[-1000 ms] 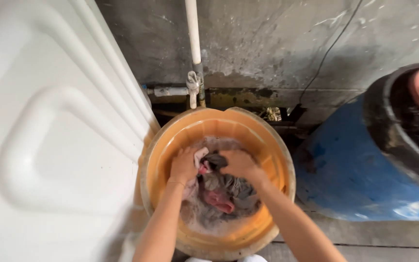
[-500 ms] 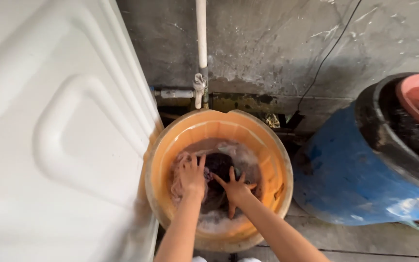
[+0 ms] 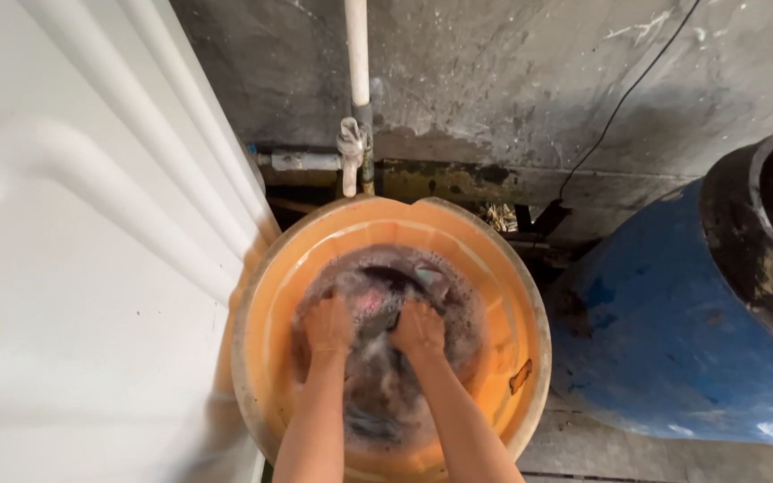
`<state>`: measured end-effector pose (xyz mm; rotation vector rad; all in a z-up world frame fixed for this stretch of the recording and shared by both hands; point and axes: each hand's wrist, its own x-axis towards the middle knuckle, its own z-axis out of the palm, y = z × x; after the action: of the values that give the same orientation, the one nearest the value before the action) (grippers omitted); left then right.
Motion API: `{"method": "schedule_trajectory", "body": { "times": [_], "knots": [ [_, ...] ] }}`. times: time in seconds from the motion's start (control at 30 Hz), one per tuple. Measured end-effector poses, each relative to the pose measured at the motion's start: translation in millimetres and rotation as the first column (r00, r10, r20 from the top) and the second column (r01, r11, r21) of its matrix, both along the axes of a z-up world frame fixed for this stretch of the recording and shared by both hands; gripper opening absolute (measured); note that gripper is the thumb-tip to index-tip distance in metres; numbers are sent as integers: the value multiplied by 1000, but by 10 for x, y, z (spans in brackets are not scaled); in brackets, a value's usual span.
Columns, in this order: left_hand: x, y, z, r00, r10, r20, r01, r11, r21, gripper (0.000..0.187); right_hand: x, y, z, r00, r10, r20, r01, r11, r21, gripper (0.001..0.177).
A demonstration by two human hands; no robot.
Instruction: Washing clothes by hand using a plastic wash bucket and soap water.
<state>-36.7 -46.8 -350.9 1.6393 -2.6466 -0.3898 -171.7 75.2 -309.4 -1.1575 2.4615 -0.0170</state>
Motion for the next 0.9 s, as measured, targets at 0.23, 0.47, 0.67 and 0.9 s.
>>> {"method": "schedule_trajectory", "body": {
  "times": [0.23,0.47,0.67,0.9],
  "knots": [
    [19,53,315,997,20,-71,-15,998,65,48,265,-27,563,996,17,-89,7,964,265,83],
    [-83,483,1298,947,-134,293,-11,895,445,114,-223,36,25,971,229,-62,-229,973,-2,62],
    [57,687,1566,967,-98,235,-29,874,485,138,-191,-37,765,994,107,-17,-108,964,-242,66],
    [-118,621,1375,981,-167,-94,184,679,711,114,-159,1,3169,739,-3,674,279,911,-302,64]
  ]
}}
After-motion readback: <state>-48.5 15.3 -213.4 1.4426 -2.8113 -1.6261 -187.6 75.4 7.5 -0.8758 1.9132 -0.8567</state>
